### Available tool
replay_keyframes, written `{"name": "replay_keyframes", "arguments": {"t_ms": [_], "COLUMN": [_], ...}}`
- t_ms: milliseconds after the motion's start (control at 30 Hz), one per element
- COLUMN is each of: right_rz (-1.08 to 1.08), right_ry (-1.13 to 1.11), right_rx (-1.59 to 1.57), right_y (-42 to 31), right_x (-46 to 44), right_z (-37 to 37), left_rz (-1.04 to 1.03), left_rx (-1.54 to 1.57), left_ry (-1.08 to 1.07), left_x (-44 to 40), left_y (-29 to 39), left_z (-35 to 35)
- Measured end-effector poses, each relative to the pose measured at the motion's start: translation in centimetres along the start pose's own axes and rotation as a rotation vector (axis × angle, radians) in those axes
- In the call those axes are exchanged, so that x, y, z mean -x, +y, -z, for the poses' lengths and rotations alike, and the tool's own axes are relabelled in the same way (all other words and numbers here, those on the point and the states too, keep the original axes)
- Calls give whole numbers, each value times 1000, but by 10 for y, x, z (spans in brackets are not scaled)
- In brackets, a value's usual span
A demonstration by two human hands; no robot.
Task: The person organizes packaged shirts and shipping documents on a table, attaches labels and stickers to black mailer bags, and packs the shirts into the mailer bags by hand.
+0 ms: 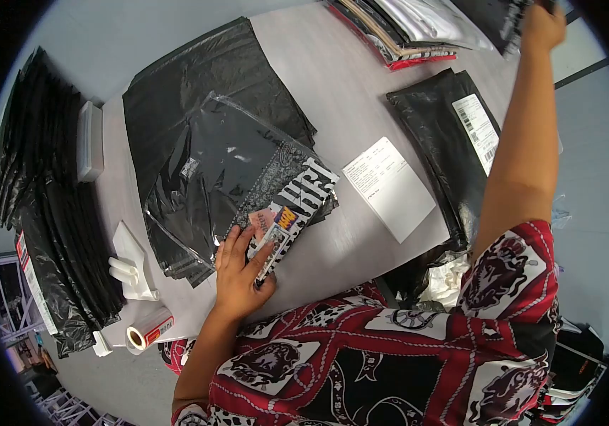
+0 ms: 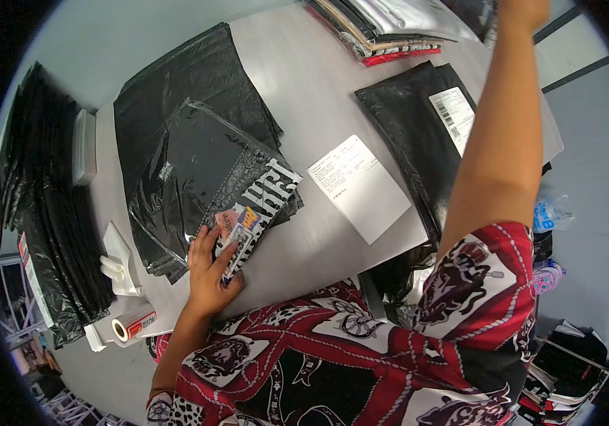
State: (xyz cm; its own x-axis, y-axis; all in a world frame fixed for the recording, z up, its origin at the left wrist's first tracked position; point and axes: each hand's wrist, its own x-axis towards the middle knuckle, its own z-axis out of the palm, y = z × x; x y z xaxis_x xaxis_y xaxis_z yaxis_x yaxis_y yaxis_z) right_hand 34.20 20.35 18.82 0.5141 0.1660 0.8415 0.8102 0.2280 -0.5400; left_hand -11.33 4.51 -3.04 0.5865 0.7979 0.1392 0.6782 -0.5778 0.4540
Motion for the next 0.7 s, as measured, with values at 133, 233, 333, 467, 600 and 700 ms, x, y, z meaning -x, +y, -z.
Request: {"name": "replay_keyframes", "arguments": {"t_ms": [133,233,333,467,600,700], "right_rz": [243,423,390,517,191,11], "right_ry": [10,-46,6,2,-302,-703], "right_rx": [-183,-182,44,-256,-319,-304], "right_y": [-16,-82,-86,-133,-188,-211], "right_x": [-45,-41,-62,-28,62,106], "right_z": [33,59,84,45,8,0], "left_rz": [-9,-23,-55,-57,-30,-67], "left_rx": [15,18,21,33,105,101], "left_ry": [25,35,48,50,26,-32], "left_x": [0,2,4,5,16,28], "left_y": [-1,-2,-3,-2,-3,3], "left_z": [-1,-2,-2,-1,2,20]}}
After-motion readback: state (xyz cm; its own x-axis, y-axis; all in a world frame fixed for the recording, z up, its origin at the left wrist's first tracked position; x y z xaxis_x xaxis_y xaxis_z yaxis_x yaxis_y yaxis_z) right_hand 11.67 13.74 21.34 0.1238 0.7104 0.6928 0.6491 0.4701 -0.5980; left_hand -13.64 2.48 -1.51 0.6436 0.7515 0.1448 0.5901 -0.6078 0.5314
